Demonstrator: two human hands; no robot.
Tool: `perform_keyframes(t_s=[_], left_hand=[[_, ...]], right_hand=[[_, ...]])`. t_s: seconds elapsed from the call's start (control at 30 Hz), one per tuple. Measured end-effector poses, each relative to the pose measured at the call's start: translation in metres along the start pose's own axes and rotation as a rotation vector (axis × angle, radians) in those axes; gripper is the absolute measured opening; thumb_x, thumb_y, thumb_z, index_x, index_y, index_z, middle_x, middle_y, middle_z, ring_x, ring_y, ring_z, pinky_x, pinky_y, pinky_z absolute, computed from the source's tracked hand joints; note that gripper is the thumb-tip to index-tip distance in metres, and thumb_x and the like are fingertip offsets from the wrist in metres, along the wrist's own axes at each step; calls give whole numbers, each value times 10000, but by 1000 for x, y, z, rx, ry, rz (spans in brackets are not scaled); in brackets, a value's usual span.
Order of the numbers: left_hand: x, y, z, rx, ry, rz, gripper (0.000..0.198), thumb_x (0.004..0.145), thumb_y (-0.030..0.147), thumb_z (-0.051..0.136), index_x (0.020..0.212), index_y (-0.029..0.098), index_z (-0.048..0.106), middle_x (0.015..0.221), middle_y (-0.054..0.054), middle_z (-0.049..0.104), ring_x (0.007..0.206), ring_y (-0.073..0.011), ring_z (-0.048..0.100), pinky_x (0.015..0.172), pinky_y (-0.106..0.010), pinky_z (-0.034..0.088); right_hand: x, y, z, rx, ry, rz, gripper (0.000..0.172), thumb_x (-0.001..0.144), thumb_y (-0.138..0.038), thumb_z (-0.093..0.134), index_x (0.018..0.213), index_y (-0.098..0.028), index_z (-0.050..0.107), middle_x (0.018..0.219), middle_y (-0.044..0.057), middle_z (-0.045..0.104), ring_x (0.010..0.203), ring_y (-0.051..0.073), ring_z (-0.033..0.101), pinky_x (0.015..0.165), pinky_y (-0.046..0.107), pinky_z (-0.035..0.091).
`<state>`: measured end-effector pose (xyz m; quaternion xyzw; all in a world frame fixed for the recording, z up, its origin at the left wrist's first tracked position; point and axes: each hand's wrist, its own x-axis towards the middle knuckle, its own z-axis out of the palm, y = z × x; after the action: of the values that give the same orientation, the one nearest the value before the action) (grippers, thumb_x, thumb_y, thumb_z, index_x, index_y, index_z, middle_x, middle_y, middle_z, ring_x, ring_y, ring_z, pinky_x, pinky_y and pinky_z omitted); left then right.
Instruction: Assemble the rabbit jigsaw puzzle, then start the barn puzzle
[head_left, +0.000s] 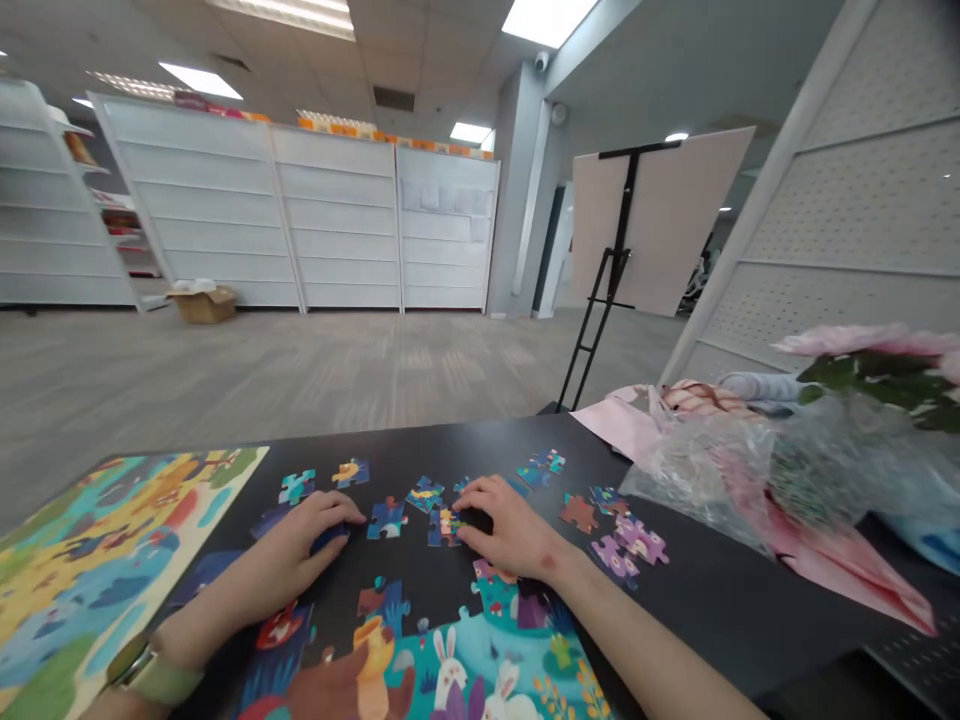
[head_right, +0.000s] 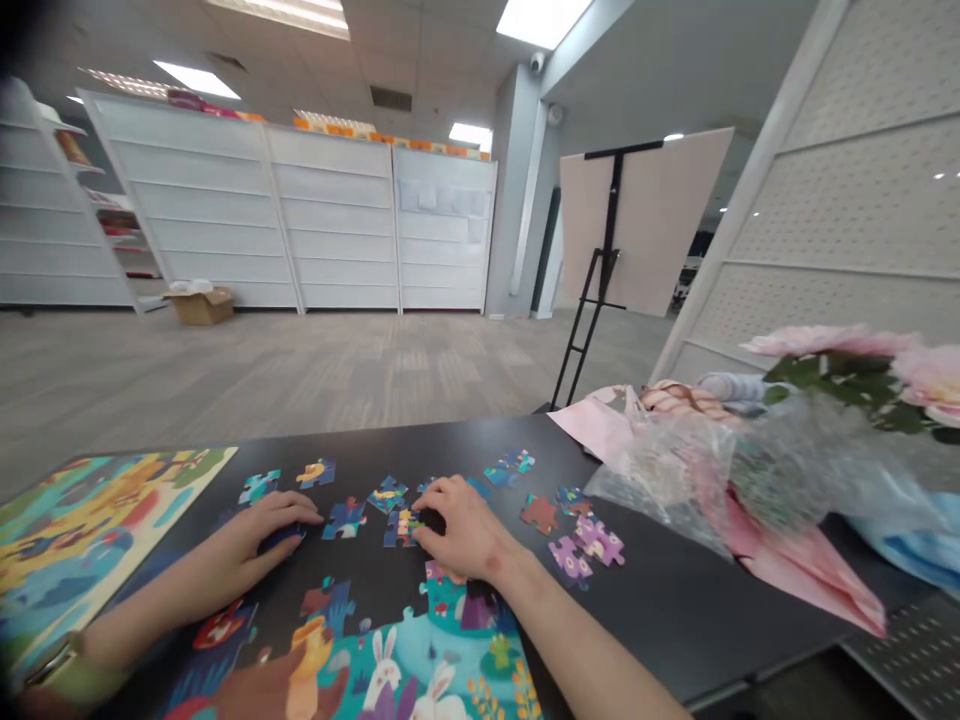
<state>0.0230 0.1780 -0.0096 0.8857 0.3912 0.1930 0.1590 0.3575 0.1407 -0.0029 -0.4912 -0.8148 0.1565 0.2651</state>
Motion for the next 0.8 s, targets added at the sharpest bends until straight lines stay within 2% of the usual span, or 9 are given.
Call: perform_keyframes(t_s=[0.07, 0.13, 0.27, 0.37, 0.5, 0.57, 0.63, 0.67, 0.8], left_hand=[[0, 1, 0, -7, -14, -7, 292, 973, 287, 467, 1166, 280, 686, 1247, -58, 670, 1181, -254, 612, 1064, -397, 488], [1, 1, -1, -14, -19, -13, 287, 975, 297, 471, 1161, 287, 689, 1254, -53, 666, 1185, -256, 608, 1069, -401, 485], [1, 0, 0, -22, -18, -23, 276, 969, 301, 485, 1150, 290, 693, 1253, -49, 664, 1190, -261, 603, 1071, -399, 481], [1, -2, 0, -27, -34, -22, 269, 976, 281, 475, 1150, 283, 680, 1249, -53, 655, 1187, -253, 598, 1064, -392, 477], [1, 2, -2, -63, -16, -12, 261, 968, 237, 474, 1136, 270, 672, 1243, -56, 650, 1175, -246, 593, 1063, -397, 468], [0, 6, -4, -74, -16, -9, 273, 949, 190, 474, 1134, 251, 665, 1234, -64, 648, 1166, -243, 591, 1060, -401, 463], [0, 10, -6, -76, -22, -5, 279, 929, 150, 482, 1126, 234, 662, 1213, -69, 649, 1146, -238, 592, 1050, -399, 460], [-1, 11, -7, -76, -23, -5, 280, 923, 138, 488, 1121, 231, 663, 1203, -68, 650, 1136, -235, 591, 1046, -396, 458], [-2, 12, -9, -82, -2, -12, 276, 915, 137, 528, 1125, 231, 681, 1186, -65, 653, 1129, -238, 580, 1041, -388, 450]], right_hand=[[-1, -1, 0, -9, -8, -9, 301, 792, -294, 795, 1082, -238, 739, 1146, 61, 684, 1076, 230, 589, 959, 375, 475], [-1, -1, 3, -19, -11, -14, 264, 805, -308, 794, 1058, -247, 745, 1139, 54, 686, 1074, 226, 590, 958, 374, 469], [3, -2, 7, -50, -4, -4, 169, 873, -284, 724, 1038, -254, 747, 1099, 34, 707, 1038, 199, 609, 929, 336, 481], [1, 4, -7, -99, 42, 48, 212, 929, -192, 588, 1071, -248, 734, 1110, 35, 714, 1049, 183, 624, 949, 314, 481], [-33, 28, -49, -222, 180, 236, 331, 870, -126, 484, 1101, -153, 721, 1186, 152, 701, 1165, 294, 608, 1054, 468, 425], [-60, 44, -67, -280, 215, 344, 308, 818, -222, 571, 1067, -138, 731, 1116, 186, 724, 1075, 356, 647, 972, 518, 470], [-83, 58, -77, -284, 146, 436, 283, 799, -297, 589, 1019, -209, 745, 1014, 112, 762, 949, 312, 695, 869, 434, 530], [-91, 63, -80, -232, 123, 440, 287, 819, -323, 569, 1030, -241, 744, 1050, 85, 766, 963, 292, 704, 848, 397, 543], [-96, 72, -80, -159, 110, 452, 259, 807, -413, 598, 992, -292, 735, 1069, 35, 781, 957, 269, 726, 831, 349, 557]])
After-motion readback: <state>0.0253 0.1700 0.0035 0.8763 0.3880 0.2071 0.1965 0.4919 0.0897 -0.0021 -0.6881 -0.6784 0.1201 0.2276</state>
